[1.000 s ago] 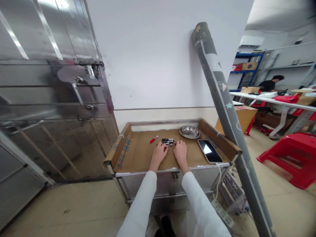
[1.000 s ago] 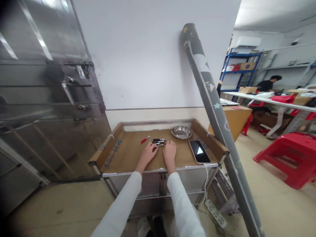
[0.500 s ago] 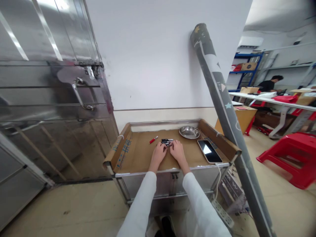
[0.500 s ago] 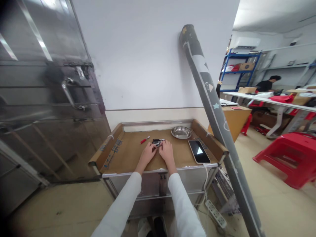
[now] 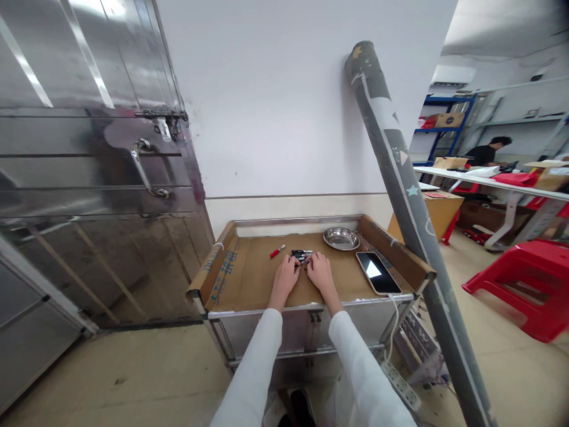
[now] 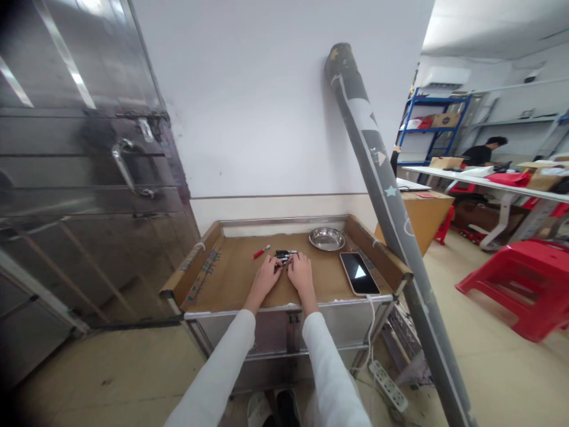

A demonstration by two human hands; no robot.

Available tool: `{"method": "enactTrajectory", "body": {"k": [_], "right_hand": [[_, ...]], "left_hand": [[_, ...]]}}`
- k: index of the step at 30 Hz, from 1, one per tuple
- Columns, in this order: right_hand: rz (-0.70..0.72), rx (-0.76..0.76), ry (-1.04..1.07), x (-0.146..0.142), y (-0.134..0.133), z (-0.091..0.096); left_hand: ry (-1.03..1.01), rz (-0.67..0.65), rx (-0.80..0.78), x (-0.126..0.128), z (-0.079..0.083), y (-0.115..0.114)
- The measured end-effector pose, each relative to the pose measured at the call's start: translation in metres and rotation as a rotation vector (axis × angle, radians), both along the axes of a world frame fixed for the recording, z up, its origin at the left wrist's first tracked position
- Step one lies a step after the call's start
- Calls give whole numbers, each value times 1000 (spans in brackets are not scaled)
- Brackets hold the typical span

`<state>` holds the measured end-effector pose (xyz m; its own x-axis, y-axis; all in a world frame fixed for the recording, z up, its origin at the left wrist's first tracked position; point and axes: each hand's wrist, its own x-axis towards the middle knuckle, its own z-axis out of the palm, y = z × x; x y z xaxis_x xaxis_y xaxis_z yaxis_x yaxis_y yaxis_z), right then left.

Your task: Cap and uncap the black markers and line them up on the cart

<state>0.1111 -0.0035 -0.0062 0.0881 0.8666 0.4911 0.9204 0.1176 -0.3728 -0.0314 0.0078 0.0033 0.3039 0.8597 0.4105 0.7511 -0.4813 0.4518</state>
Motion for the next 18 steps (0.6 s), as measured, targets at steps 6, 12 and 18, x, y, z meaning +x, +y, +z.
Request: {"method": "enactTrajectory", "body": {"k": [6, 12, 18], "right_hand": [[5, -17, 26, 0, -1, 2], [35, -5, 90, 1, 1, 0], [47, 19, 127, 1, 0, -1]], "left_hand": [[16, 23, -5, 0, -2, 0], [34, 27, 9, 1, 0, 0], [38, 215, 129, 2, 7, -2]]}}
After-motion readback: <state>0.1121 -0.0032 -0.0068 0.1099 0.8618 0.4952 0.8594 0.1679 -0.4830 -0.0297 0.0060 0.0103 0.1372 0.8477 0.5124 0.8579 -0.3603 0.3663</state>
